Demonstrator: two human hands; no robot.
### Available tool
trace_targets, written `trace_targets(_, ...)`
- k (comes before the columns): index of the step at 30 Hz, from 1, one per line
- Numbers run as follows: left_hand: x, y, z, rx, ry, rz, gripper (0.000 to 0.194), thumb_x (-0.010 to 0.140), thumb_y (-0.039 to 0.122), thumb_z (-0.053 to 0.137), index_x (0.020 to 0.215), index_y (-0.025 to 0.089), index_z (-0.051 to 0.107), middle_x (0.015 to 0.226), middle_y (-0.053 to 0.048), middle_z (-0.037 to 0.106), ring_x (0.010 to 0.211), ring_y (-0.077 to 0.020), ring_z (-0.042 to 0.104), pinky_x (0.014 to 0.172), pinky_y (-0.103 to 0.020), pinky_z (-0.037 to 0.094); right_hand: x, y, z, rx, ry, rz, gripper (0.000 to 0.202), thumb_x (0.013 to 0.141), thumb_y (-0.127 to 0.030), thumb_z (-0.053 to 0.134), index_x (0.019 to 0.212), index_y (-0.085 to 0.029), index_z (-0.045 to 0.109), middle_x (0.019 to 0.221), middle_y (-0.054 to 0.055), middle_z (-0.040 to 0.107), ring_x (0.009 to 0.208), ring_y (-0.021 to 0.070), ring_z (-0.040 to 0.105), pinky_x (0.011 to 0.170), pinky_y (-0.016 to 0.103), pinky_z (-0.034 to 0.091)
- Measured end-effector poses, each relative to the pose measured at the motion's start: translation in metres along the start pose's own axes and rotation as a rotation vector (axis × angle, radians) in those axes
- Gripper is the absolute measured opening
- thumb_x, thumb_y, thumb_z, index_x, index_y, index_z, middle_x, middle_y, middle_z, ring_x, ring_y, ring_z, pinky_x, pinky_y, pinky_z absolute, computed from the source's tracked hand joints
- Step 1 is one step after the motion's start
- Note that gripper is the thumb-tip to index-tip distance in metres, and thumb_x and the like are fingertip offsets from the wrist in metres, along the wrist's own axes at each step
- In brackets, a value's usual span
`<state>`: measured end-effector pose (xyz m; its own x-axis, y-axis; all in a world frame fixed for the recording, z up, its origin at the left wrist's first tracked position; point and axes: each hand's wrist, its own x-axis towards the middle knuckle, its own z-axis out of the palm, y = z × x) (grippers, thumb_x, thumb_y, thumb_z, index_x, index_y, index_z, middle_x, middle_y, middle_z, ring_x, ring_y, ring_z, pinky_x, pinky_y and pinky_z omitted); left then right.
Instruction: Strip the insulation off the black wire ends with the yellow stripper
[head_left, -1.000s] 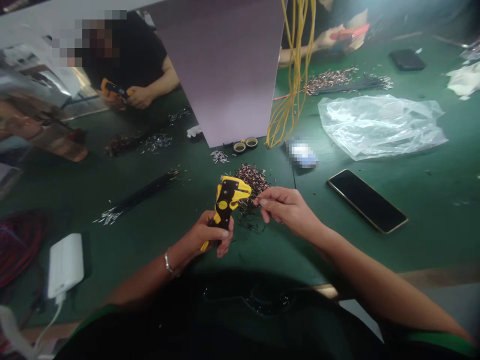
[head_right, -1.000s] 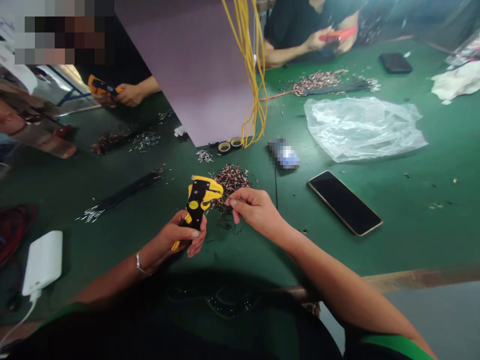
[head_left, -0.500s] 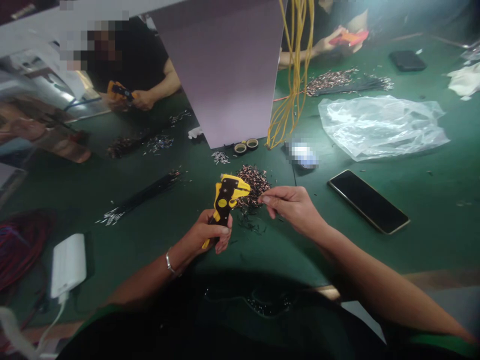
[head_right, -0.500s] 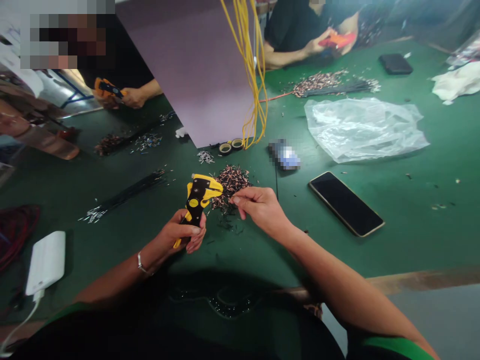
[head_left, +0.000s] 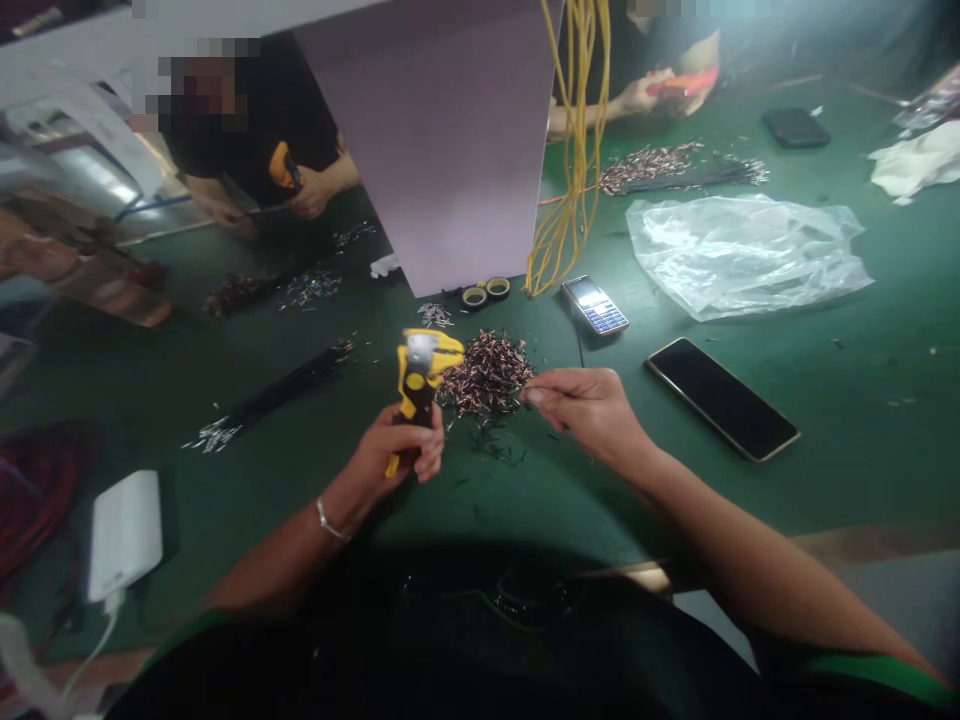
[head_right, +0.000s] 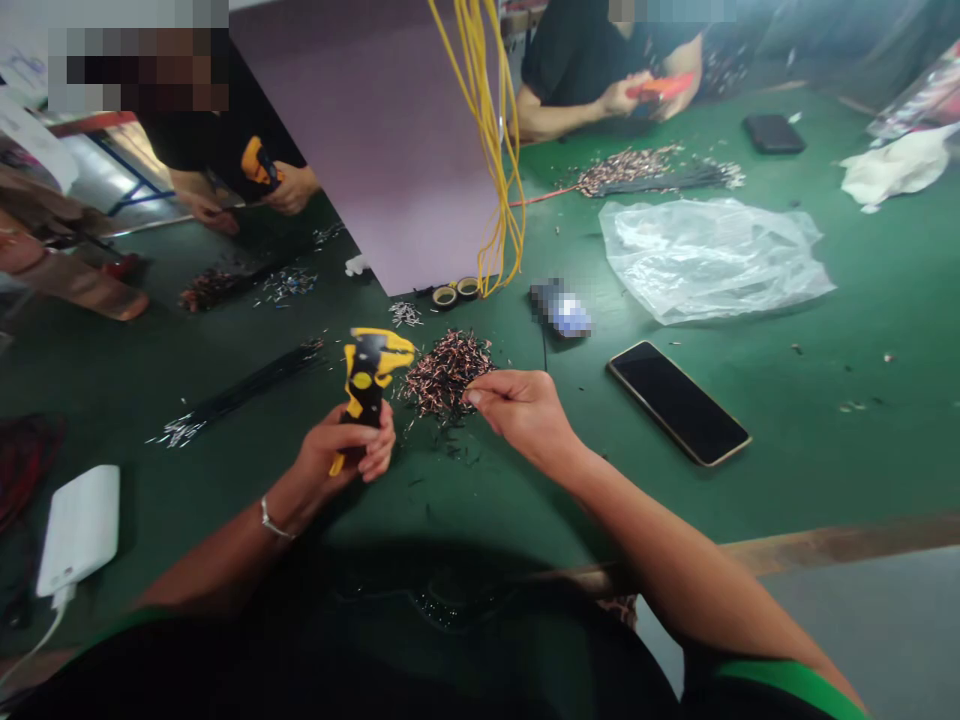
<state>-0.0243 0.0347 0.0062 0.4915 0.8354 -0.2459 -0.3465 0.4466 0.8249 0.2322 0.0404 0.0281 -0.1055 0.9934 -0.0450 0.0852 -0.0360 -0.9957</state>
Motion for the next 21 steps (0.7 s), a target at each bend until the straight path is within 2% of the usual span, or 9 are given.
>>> trace_targets(3,0.003,0.004,-0.004,0.013,0.024,0.075,0.017,0.069,0.013,0.068,0.084,0.011,0.062,0.060,0.001,0.056,0.042,-0.0094,0.049,0.040,-0.024,0.046,0.000,-0.002,-0.002,0.004,0.001,-0.003,0.019,0.072,-0.032,0.065,0.066,-0.017,0.074,0.042,-0.004,0.047,0.043,0.0092,0.039,0.045,0.028,0.033)
trace_targets(7,0.004,-0.002,0.000,0.030,-0.070,0.044,0.023,0.068,0.014,0.071,0.089,0.011,0.063,0.066,-0.002,0.061,0.048,-0.0125,0.055,0.047,-0.029,0.049,0.001,-0.001,-0.001,0.004,-0.049,-0.007,0.019,0.072,-0.032,0.066,0.066,-0.017,0.074,0.044,-0.003,0.048,0.043,0.0089,0.039,0.045,0.028,0.032)
trace_targets(13,0.001,-0.005,0.005,0.032,-0.113,0.034,0.025,0.069,0.016,0.073,0.090,0.011,0.062,0.067,-0.002,0.061,0.051,-0.0123,0.054,0.050,-0.029,0.049,0.000,0.003,0.002,0.001,-0.088,-0.002,0.018,0.072,-0.031,0.067,0.069,-0.017,0.077,0.044,-0.003,0.050,0.043,0.0094,0.041,0.045,0.027,0.033)
trace_targets(21,0.002,-0.004,0.004,0.034,-0.191,0.012,0.035,0.065,0.018,0.074,0.098,0.011,0.063,0.075,-0.005,0.063,0.060,-0.0167,0.058,0.060,-0.036,0.051,-0.001,0.005,0.002,0.006,-0.064,-0.008,0.019,0.074,-0.033,0.068,0.071,-0.017,0.078,0.045,-0.002,0.054,0.043,0.0095,0.044,0.045,0.027,0.035)
